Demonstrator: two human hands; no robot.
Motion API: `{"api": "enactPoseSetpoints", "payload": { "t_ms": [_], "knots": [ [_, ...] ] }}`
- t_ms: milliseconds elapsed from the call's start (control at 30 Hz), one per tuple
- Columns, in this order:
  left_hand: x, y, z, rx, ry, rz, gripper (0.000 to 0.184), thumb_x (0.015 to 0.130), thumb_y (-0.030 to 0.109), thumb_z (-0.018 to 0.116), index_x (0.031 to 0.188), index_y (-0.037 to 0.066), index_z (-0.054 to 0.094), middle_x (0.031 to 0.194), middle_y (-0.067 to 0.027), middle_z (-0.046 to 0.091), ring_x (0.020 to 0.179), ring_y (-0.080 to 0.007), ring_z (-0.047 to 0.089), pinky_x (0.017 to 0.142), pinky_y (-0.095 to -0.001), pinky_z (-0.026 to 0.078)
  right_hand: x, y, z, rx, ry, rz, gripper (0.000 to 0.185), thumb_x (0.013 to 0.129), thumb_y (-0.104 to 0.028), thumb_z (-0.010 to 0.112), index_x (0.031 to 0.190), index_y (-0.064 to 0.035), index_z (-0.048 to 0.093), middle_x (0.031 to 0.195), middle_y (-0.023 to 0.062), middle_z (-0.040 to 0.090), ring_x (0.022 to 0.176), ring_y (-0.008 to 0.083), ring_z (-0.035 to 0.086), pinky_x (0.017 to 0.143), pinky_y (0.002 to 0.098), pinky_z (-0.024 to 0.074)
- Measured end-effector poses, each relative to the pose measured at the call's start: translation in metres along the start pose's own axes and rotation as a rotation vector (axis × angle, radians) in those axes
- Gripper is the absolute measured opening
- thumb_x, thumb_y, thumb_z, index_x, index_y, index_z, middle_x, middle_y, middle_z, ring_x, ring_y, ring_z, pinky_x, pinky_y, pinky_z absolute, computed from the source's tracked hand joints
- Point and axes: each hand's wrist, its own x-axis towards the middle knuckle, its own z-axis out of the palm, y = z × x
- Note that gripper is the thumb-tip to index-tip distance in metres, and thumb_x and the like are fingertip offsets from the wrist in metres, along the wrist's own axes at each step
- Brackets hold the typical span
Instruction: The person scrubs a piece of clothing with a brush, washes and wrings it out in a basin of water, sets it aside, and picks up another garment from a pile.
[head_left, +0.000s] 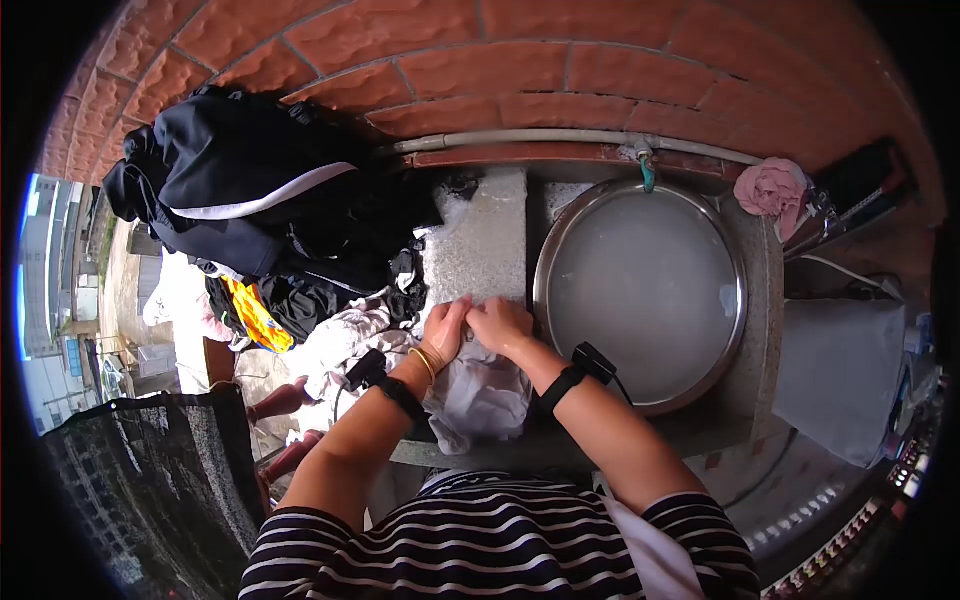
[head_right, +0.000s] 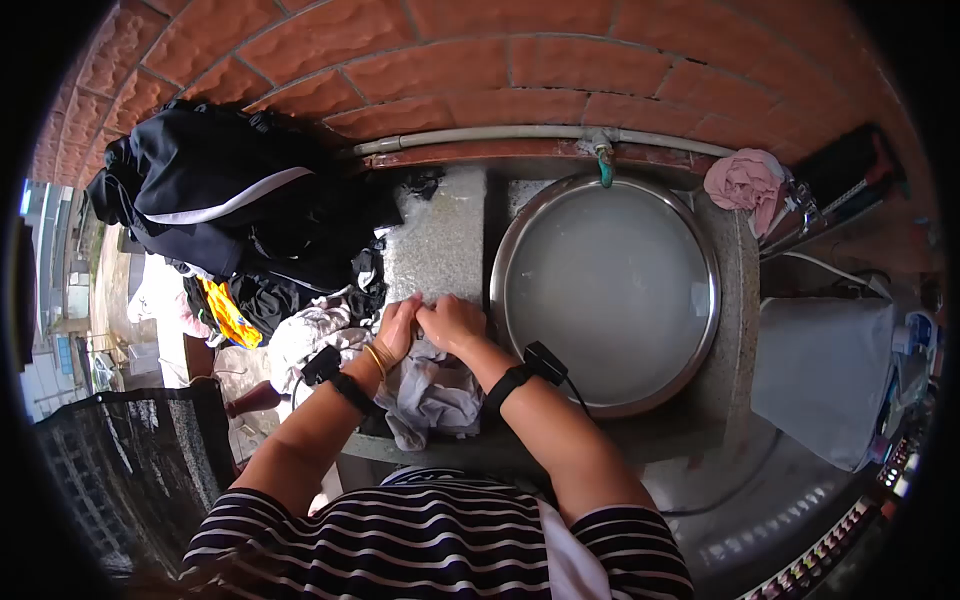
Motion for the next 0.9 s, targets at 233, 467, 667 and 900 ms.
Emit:
{"api": "enactPoseSetpoints", "payload": {
  "t_ms": [233, 467, 667, 900],
  "knots": [
    [-0.028, 0.106, 0.026, -0.148, -0.026, 0.241, 0.048, 0.096, 0.046, 0.052, 0.124, 0.008, 0.056, 0.121, -0.0074, 0.058, 0.105, -0.0199, 0.055, 0.088, -0.0359, 0.048, -0.033, 0.101, -0.142, 1.417, -0.112, 0.201, 0.066, 0.094, -0.059, 0.049, 0.129, -0.0039, 0.058, 0.125, 0.0113, 0.065, 0.113, 0.0250, 0.063, 0.096, 0.0436, 0.0504],
    [-0.009, 0.106, 0.139, 0.940, -0.035, 0.722, 0.056, 0.079, 0.032, 0.075, 0.129, 0.014, 0.059, 0.134, -0.0220, 0.053, 0.121, -0.0443, 0.051, 0.104, -0.0485, 0.040, -0.043, 0.269, -0.204, 0.045, 0.691, 0.499, 0.065, 0.089, -0.050, 0.063, 0.139, -0.0106, 0.047, 0.134, 0.0215, 0.051, 0.124, 0.0371, 0.050, 0.096, 0.0549, 0.0453],
    [0.041, 0.090, 0.245, 1.271, -0.110, 0.469, 0.072, 0.075, 0.043, 0.078, 0.142, 0.029, 0.053, 0.163, -0.0148, 0.017, 0.143, -0.0552, 0.020, 0.110, -0.0684, 0.027, -0.005, 0.249, -0.187, -0.467, 0.559, 0.233, 0.085, 0.075, -0.047, 0.080, 0.148, -0.0389, 0.038, 0.161, 0.0183, 0.017, 0.142, 0.0517, 0.023, 0.103, 0.0648, 0.0355],
    [0.093, 0.046, 0.277, 1.212, -0.352, 0.170, 0.053, 0.081, 0.037, 0.072, 0.129, 0.019, 0.062, 0.160, -0.0106, 0.027, 0.143, -0.0458, 0.027, 0.114, -0.0632, 0.024, 0.035, 0.294, -0.168, -0.638, 0.320, 0.388, 0.077, 0.081, -0.039, 0.075, 0.148, -0.0418, 0.038, 0.165, 0.0142, 0.005, 0.145, 0.0530, 0.014, 0.104, 0.0714, 0.0291]
  ]
}}
